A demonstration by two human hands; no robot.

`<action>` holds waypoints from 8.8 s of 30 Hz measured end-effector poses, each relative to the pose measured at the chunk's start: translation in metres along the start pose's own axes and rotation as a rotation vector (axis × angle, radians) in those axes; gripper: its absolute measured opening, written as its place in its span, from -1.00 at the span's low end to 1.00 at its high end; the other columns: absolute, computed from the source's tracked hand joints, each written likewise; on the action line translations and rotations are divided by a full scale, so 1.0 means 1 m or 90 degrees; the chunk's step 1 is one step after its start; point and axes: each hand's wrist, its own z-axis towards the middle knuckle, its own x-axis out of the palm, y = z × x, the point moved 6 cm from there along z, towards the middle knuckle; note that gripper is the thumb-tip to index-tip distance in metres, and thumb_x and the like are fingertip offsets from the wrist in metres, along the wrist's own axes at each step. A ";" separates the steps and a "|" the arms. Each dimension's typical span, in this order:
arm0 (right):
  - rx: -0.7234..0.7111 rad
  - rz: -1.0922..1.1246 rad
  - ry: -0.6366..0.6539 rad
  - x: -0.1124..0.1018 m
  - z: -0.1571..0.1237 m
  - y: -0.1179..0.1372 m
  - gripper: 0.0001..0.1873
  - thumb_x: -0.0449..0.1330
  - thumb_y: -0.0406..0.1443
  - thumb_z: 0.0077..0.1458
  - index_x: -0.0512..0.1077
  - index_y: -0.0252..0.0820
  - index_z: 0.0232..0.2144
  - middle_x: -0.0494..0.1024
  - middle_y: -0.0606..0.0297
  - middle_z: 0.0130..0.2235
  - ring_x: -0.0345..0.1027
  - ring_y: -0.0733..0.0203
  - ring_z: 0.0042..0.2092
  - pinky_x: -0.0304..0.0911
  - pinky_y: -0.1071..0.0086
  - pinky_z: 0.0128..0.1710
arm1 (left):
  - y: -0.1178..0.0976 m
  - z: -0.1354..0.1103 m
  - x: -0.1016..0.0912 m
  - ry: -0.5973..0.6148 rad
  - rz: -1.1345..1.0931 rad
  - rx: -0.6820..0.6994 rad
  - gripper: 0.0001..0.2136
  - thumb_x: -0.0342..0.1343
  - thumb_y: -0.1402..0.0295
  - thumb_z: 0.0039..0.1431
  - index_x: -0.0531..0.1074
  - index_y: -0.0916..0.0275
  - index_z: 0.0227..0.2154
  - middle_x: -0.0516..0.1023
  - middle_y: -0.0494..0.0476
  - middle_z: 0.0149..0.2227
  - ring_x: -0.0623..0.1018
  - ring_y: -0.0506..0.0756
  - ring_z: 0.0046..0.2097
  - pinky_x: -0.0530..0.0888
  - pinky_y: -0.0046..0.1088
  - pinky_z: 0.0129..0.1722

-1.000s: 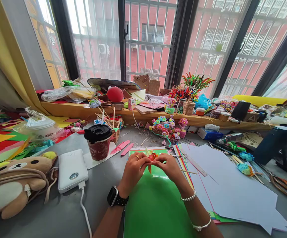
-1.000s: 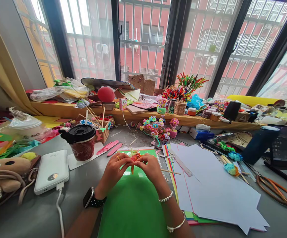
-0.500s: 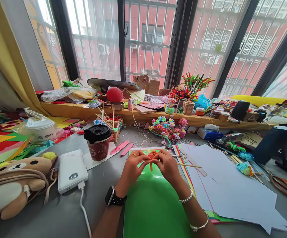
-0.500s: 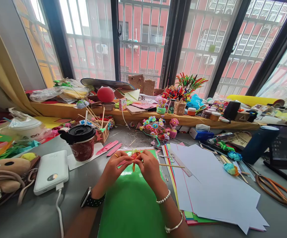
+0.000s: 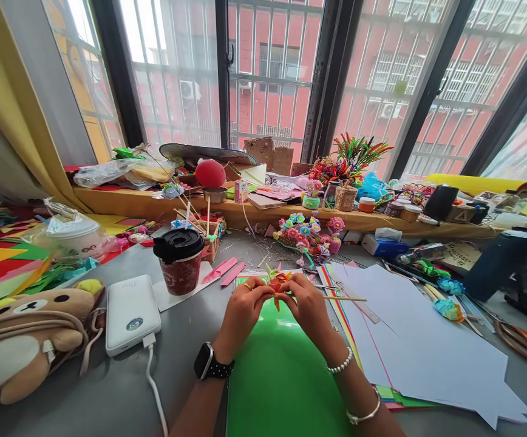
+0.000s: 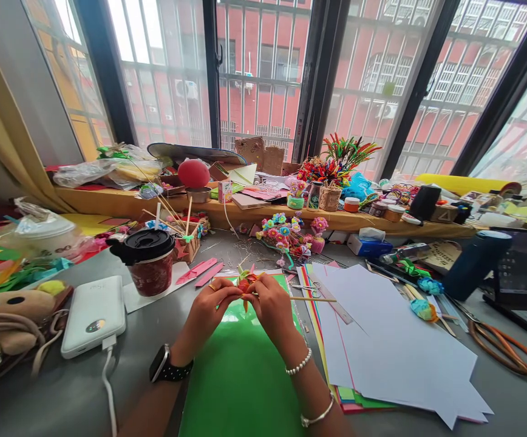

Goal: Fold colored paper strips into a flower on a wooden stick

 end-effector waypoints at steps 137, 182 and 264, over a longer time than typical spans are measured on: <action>-0.079 0.235 -0.114 -0.011 -0.002 0.020 -0.85 0.10 -0.27 0.06 0.37 -0.18 -0.50 0.35 0.31 -0.43 0.30 0.31 -0.39 0.26 0.45 -0.40 | 0.011 -0.009 0.020 0.090 -0.977 -0.374 -0.53 0.27 0.34 -0.26 0.32 0.19 -0.19 0.41 0.13 -0.14 0.46 0.06 -0.23 0.38 -0.45 -0.26; -0.123 0.181 -0.037 -0.017 -0.001 0.017 -0.59 0.15 -0.10 -0.04 0.34 -0.19 -0.16 0.44 0.21 -0.34 0.35 0.22 -0.34 0.29 0.40 -0.40 | 0.002 -0.014 0.020 0.229 -0.909 -0.330 -0.53 0.24 0.43 -0.19 0.26 0.14 -0.14 0.44 0.05 -0.29 0.46 0.08 -0.26 0.35 -0.43 -0.26; -0.060 0.154 0.000 -0.011 -0.001 0.010 -0.68 0.23 -0.34 -0.09 0.36 -0.17 -0.20 0.48 0.21 -0.30 0.39 0.18 -0.30 0.34 0.37 -0.36 | 0.016 -0.006 0.010 0.164 -0.664 -0.267 -0.60 0.23 0.45 -0.17 0.36 0.19 -0.18 0.47 0.09 -0.23 0.45 0.12 -0.17 0.40 -0.37 -0.19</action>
